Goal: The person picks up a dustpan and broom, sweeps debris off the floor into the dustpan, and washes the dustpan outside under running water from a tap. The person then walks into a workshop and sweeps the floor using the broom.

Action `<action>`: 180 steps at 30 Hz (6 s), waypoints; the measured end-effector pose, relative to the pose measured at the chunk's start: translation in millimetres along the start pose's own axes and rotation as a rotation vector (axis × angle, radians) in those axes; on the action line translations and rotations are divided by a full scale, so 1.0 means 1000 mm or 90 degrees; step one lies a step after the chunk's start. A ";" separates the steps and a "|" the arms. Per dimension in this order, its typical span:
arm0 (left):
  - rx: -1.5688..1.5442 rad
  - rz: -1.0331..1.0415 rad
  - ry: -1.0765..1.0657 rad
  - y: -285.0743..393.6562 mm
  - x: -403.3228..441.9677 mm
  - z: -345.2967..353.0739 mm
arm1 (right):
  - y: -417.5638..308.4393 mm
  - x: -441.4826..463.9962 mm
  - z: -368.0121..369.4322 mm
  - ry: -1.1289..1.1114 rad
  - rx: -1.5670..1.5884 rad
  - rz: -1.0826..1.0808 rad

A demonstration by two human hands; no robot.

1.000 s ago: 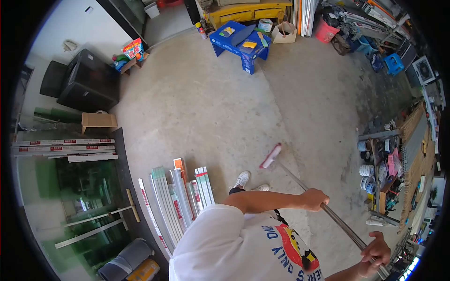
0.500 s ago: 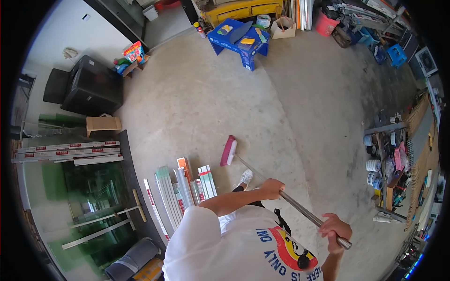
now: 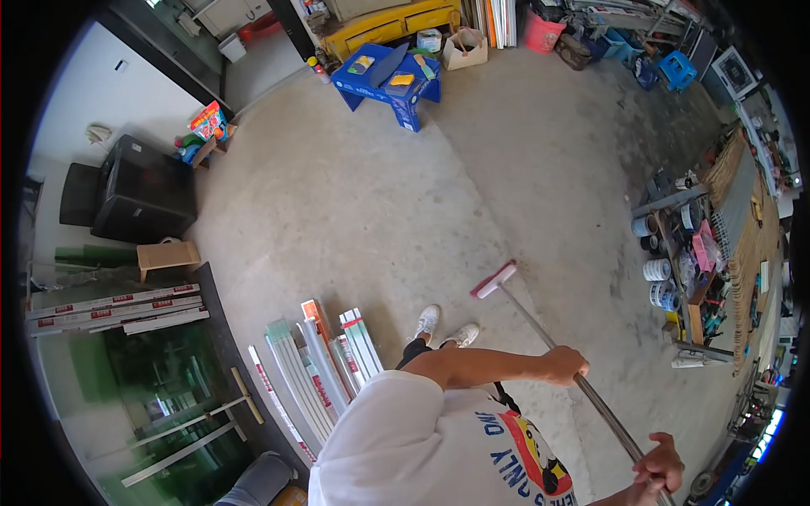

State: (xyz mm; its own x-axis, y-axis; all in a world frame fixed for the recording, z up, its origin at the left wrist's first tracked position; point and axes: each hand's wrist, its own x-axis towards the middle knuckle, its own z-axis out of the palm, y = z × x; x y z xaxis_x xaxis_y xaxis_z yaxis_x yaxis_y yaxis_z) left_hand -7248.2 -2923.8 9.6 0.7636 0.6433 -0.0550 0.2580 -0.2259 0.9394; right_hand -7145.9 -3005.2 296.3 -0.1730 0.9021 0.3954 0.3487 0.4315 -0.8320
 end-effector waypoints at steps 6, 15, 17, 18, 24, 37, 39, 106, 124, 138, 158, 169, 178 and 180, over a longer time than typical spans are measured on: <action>0.049 -0.144 0.090 -0.018 -0.065 -0.021 | 0.063 -0.002 -0.010 -0.014 0.275 -0.025; 0.071 -0.299 0.115 -0.124 -0.152 -0.022 | 0.116 -0.007 0.094 -0.101 0.408 0.151; 0.067 -0.270 0.089 -0.124 -0.141 -0.015 | 0.109 -0.018 0.090 -0.050 0.387 0.176; 0.071 -0.263 0.069 -0.124 -0.134 -0.012 | 0.104 -0.023 0.086 -0.024 0.369 0.178; 0.081 -0.161 -0.017 -0.093 -0.081 0.005 | 0.077 -0.056 0.057 0.164 0.272 0.169; 0.001 0.070 -0.219 -0.022 0.050 0.081 | 0.020 -0.066 0.017 0.227 -0.086 0.135; -0.005 0.111 -0.190 0.004 0.050 0.073 | 0.004 -0.061 -0.002 0.202 -0.086 0.066; 0.206 -0.015 -0.212 -0.173 0.426 -0.202 | 0.316 0.260 -0.138 0.421 0.107 0.272; -0.041 0.089 -0.222 0.006 0.501 -0.191 | 0.240 0.342 -0.248 0.452 0.076 0.004; 0.108 -0.366 0.161 -0.210 0.321 -0.304 | 0.404 0.418 -0.088 -0.004 0.326 0.226; -0.008 0.095 -0.076 -0.017 0.528 -0.211 | 0.271 0.378 -0.249 0.148 0.087 -0.065; 0.240 -0.120 -0.001 -0.226 0.471 -0.400 | 0.412 0.453 -0.117 0.251 0.282 0.168; 0.193 -0.107 -0.052 -0.284 0.499 -0.481 | 0.436 0.573 -0.068 0.164 0.160 0.247; 0.149 -0.077 -0.119 -0.245 0.527 -0.459 | 0.416 0.583 -0.089 0.220 0.083 0.222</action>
State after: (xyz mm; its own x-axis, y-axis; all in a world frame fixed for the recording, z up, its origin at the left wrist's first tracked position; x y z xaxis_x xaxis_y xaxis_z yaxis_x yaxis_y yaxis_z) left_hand -7180.5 -2194.0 -94.3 0.8086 0.5357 -0.2434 0.4668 -0.3321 0.8196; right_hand -7019.6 -2299.4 215.0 0.2563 0.9512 0.1721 0.2097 0.1191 -0.9705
